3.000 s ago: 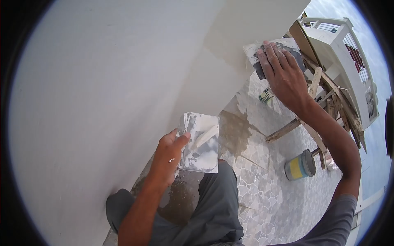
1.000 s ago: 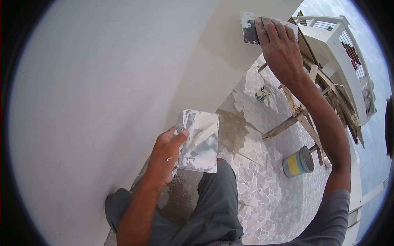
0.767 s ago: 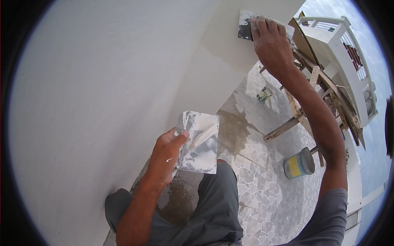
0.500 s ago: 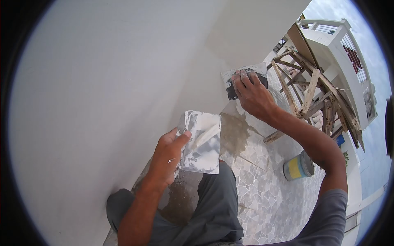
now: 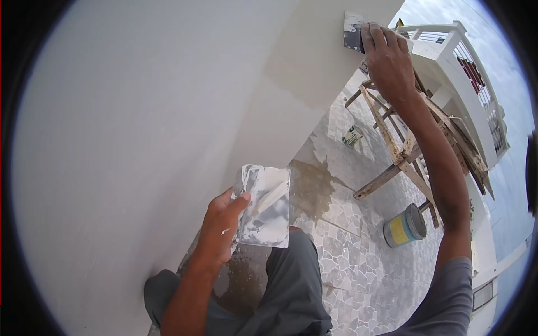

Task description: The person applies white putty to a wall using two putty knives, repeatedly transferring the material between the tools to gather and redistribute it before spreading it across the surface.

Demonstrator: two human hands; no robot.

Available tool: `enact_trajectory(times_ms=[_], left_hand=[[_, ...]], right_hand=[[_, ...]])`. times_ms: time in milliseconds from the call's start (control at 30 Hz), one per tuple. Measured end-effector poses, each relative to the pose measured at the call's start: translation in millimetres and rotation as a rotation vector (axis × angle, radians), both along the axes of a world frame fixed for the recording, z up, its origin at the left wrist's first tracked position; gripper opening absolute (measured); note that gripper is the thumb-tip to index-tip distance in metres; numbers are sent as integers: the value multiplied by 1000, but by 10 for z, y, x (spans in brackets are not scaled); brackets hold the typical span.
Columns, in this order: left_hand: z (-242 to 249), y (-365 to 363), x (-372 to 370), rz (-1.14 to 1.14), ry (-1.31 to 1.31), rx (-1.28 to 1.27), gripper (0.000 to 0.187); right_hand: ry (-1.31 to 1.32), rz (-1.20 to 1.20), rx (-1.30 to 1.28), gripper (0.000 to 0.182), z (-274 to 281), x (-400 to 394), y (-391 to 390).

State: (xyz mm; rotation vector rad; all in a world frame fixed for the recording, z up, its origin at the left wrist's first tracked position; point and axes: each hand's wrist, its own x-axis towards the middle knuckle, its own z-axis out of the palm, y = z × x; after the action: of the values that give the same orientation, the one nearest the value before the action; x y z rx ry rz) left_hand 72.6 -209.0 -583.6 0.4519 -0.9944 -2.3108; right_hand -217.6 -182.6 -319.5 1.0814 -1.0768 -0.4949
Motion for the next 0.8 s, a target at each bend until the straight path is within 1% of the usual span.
enact_trajectory(times_ms=[67, 167, 200, 267, 367, 433, 467, 500, 533, 600, 700, 800], left_hand=[[-3, 3, 5, -7, 18, 7, 40], [-21, 12, -2, -3, 59, 22, 40], [-23, 18, 4, -5, 46, 26, 40], [-21, 9, 6, -7, 20, 31, 40], [-35, -5, 4, -11, 18, 39, 38], [-39, -4, -7, -17, 31, 36, 38], [-37, -7, -8, -20, 39, 35, 38], [-33, -9, -7, -20, 33, 35, 38], [-26, -9, -4, -18, 27, 35, 38], [-23, -3, -4, -18, 26, 33, 38], [-18, -5, -1, -18, 21, 33, 38], [-16, 2, -5, -9, 6, 45, 38]], right_hand=[[-13, -34, 95, 46, -330, 31, 85], [-130, -34, 321, 44, -905, 63, 306], [-139, -73, 421, 43, -1031, 118, 398], [-361, -167, 585, 47, -1202, 190, 486], [-220, 3, 415, 43, -879, 371, 346], [-161, 40, 218, 44, -454, 380, 161], [-114, 106, 126, 44, -249, 322, 51], [-42, 88, 58, 45, -55, 257, -44], [-102, 13, -4, 49, 86, 210, -125], [-55, 70, -51, 48, 282, 148, -255], [-81, -34, -50, 48, 263, 143, -375], [-101, -55, 4, 47, -64, 160, -388]])
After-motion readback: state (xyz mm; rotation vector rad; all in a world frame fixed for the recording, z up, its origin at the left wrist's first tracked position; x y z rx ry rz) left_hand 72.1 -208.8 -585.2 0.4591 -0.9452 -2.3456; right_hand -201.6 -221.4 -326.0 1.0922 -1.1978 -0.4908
